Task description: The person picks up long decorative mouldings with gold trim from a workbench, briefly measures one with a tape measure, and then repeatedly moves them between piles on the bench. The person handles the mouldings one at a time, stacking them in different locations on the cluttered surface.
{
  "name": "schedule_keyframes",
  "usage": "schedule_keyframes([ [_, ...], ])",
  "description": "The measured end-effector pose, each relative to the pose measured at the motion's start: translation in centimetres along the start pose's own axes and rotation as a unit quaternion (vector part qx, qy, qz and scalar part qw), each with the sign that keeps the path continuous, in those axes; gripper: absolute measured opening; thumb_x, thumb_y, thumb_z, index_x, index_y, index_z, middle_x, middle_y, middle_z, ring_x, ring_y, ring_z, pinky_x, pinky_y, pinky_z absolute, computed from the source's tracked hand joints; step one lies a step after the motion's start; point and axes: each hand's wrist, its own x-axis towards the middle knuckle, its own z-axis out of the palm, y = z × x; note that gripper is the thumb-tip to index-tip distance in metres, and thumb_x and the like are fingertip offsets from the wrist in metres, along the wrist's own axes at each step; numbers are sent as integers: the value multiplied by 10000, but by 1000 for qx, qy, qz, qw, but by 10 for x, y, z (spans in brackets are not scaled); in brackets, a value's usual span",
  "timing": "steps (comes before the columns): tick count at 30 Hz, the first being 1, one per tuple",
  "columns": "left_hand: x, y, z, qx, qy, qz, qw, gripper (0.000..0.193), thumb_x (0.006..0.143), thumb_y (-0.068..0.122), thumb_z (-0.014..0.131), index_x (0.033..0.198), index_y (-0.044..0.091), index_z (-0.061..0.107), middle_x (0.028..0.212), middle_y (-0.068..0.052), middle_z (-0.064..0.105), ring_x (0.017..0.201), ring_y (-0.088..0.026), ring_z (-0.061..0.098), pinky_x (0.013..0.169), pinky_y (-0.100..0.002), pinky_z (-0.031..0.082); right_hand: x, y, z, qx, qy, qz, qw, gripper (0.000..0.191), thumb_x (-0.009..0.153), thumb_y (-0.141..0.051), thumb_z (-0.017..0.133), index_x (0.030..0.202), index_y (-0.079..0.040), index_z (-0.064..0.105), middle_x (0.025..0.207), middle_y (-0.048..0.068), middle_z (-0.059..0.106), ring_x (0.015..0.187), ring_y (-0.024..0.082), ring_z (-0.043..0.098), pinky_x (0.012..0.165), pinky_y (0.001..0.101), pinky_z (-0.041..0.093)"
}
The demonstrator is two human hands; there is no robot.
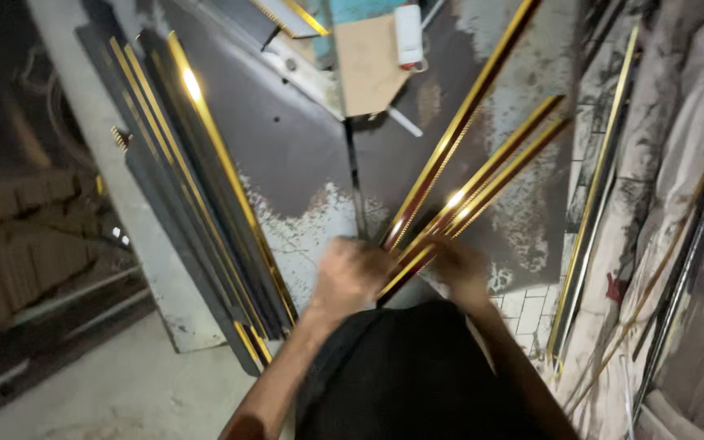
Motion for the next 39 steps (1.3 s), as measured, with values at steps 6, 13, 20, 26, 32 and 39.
schedule_keyframes([
  [6,-74,-106,-103,382,127,-390,828,567,1016,361,709,1275,-142,664,1111,-290,651,989,-427,595,890,-559,468,-64,8,-71,-495,-74,-18,866,527,863,-527,683,1230,-150,695,1113,131,759,1099,314,664,977,521,454],
  [13,-132,-163,-105,288,140,-469,823,394,1132,363,634,1109,-20,727,1040,-206,714,973,-392,671,873,-502,534,-27,-38,-17,-68,44,-235,969,386,944,-259,729,1243,-29,646,1206,157,724,1078,262,715,903,367,572],
  [20,-62,-73,-154,-10,338,-421,841,316,1199,271,486,1100,-2,610,800,-105,635,637,-132,622,493,-284,497,-22,-122,-16,-7,-19,-142,990,311,1027,-213,580,1286,-66,670,1170,109,744,1060,241,727,908,363,588],
  [26,36,76,-150,-385,452,-205,778,264,1234,277,497,1240,21,564,786,-102,642,569,-163,578,533,-282,487,-37,-208,56,-23,-85,-425,901,398,1066,-235,564,1381,3,612,1252,180,722,1052,326,704,930,413,555],
  [32,53,54,-112,-474,458,-244,712,440,1140,307,572,1465,44,438,861,-108,662,741,-164,668,647,-269,560,-8,-168,13,-259,-127,-275,917,322,963,-270,649,1239,-127,736,883,90,780,592,254,692,506,418,503],
  [39,-48,-6,-110,-346,493,-336,724,339,1215,235,602,1414,13,441,949,-97,625,796,-184,686,629,-276,556,9,-97,-24,-208,-148,-253,933,266,921,-372,720,1072,-159,767,843,79,764,709,261,739,615,393,553],
])
